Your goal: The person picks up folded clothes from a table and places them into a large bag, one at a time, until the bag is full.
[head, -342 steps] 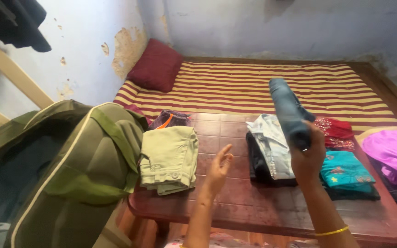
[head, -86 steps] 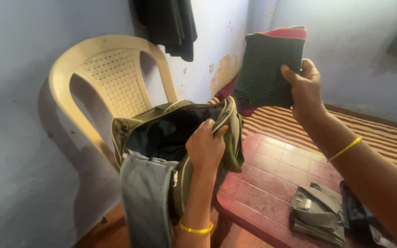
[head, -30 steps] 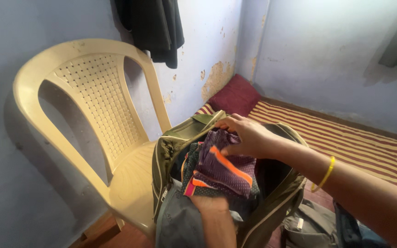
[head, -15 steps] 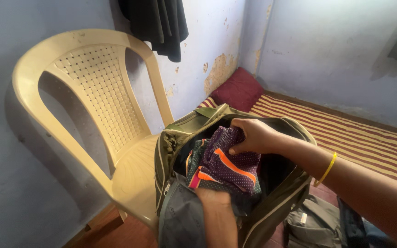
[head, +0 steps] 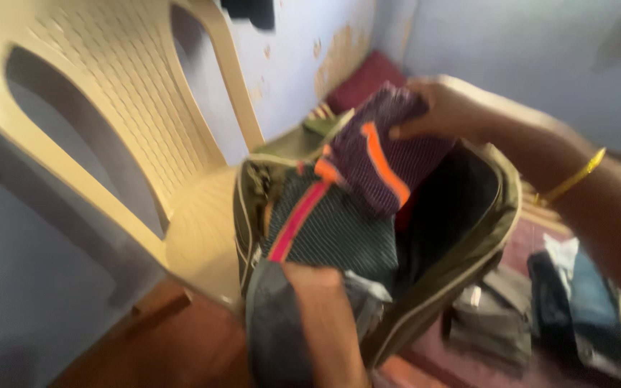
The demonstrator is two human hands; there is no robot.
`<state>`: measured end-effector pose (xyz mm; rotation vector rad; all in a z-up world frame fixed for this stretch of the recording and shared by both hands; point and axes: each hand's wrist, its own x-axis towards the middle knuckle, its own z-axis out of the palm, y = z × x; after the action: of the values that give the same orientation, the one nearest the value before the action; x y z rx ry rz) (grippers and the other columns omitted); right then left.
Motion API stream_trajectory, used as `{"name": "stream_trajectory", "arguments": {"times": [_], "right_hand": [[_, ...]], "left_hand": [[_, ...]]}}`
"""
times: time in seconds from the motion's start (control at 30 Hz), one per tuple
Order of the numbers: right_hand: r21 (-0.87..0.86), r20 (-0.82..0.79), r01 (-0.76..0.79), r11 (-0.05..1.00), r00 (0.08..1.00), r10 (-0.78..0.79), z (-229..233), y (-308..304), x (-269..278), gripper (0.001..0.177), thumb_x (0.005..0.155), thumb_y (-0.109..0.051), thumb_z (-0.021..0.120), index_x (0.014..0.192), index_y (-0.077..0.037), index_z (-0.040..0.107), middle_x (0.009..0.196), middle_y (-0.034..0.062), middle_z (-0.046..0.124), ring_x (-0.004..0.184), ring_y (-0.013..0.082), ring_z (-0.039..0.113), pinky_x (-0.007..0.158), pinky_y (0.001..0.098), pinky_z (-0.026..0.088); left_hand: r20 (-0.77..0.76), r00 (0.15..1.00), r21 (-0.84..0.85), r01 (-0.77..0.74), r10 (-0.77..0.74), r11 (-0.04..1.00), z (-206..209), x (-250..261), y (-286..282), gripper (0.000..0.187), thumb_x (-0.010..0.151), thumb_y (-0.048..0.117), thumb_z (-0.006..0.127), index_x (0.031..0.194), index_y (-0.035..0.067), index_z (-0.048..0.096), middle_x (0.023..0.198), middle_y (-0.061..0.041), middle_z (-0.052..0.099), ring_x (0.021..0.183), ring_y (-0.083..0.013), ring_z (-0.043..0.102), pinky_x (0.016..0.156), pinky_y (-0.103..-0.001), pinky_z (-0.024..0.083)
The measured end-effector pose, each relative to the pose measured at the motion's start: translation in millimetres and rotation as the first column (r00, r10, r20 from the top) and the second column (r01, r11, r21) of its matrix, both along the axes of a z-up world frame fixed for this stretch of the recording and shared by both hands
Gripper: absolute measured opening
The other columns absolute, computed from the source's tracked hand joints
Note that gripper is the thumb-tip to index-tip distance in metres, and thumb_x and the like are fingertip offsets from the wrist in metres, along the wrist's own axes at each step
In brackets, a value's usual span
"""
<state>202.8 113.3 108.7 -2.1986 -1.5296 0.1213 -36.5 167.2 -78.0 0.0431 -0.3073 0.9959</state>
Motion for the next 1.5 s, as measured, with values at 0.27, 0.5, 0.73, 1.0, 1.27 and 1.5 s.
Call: {"name": "stream_trajectory", "arguments": {"times": [0.27, 0.5, 0.73, 1.0, 1.27, 1.5], "right_hand": [[-0.389, 0.171, 0.015, 0.921, 0.984, 0.057, -32.2, 47.6, 2.8, 0.062, 0.074, -0.036, 0.086, 0.126, -0.007, 0.07, 0.109, 0.0145, 0.077, 0.101, 0.0328, 0.074, 0.091, 0.0463, 0.057], [-0.638, 0.446, 0.226, 0.736, 0.888, 0.113, -57.0, 107.1, 7.1, 0.058, 0.08, -0.03, 0.086, 0.128, -0.001, 0.071, 0.115, 0.0163, 0.076, 0.103, 0.036, 0.074, 0.086, 0.0496, 0.061], [-0.5, 0.021, -0.169, 0.849, 0.978, 0.208, -105.3, 128.2, 30.6, 0.072, 0.07, -0.027, 0.091, 0.132, -0.007, 0.06, 0.117, 0.0134, 0.07, 0.108, 0.0323, 0.066, 0.087, 0.0457, 0.055], [-0.281, -0.324, -0.24, 0.929, 0.935, 0.143, -85.7, 83.7, -22.3, 0.067, 0.091, -0.062, 0.052, 0.13, -0.009, 0.066, 0.115, 0.0147, 0.077, 0.107, 0.0348, 0.077, 0.093, 0.0456, 0.061], [-0.079, -0.559, -0.721, 0.689, 0.604, 0.568, -50.2, 39.1, -61.9, 0.094, 0.085, -0.051, 0.072, 0.155, 0.002, 0.039, 0.153, 0.0204, 0.054, 0.144, 0.0289, 0.049, 0.119, 0.0411, 0.038], [-0.183, -0.644, -0.598, 0.78, 0.673, 0.365, -53.6, 39.5, -51.3, 0.066, 0.076, -0.026, 0.083, 0.132, 0.004, 0.064, 0.12, 0.0135, 0.076, 0.112, 0.0229, 0.07, 0.103, 0.0404, 0.054]], "left_hand": [[0.17, 0.983, -0.01, 0.066, -0.064, 0.998, 15.5, -43.9, 21.2, 0.051, 0.104, 0.034, 0.053, 0.139, -0.004, 0.06, 0.145, -0.023, 0.059, 0.139, -0.0399, 0.052, 0.126, -0.056, 0.034], [0.24, 0.968, -0.063, 0.095, -0.077, 0.994, 10.8, -37.6, 20.8, 0.053, 0.101, 0.035, 0.056, 0.139, -0.003, 0.059, 0.147, -0.022, 0.057, 0.14, -0.0388, 0.05, 0.127, -0.055, 0.029], [0.167, 0.983, 0.005, 0.072, -0.072, 0.997, 14.6, -39.1, 23.6, 0.058, 0.1, 0.035, 0.059, 0.144, -0.002, 0.057, 0.151, -0.021, 0.056, 0.146, -0.0361, 0.047, 0.132, -0.054, 0.027], [0.122, 0.989, 0.094, 0.073, -0.084, 0.993, 15.8, -42.0, 20.1, 0.06, 0.099, 0.037, 0.059, 0.147, 0.001, 0.056, 0.156, -0.02, 0.052, 0.149, -0.0371, 0.045, 0.132, -0.057, 0.025], [0.07, 0.997, 0.104, -0.051, 0.043, 0.993, 16.2, -18.4, 8.0, 0.061, 0.102, 0.042, 0.055, 0.144, -0.002, 0.057, 0.148, -0.023, 0.054, 0.139, -0.0389, 0.054, 0.125, -0.057, 0.038], [-0.444, 0.472, 0.523, -0.554, 0.762, 0.648, 22.3, -19.9, 3.5, 0.048, 0.107, 0.032, 0.06, 0.137, -0.005, 0.061, 0.136, -0.024, 0.063, 0.128, -0.0384, 0.061, 0.113, -0.051, 0.049]]}}
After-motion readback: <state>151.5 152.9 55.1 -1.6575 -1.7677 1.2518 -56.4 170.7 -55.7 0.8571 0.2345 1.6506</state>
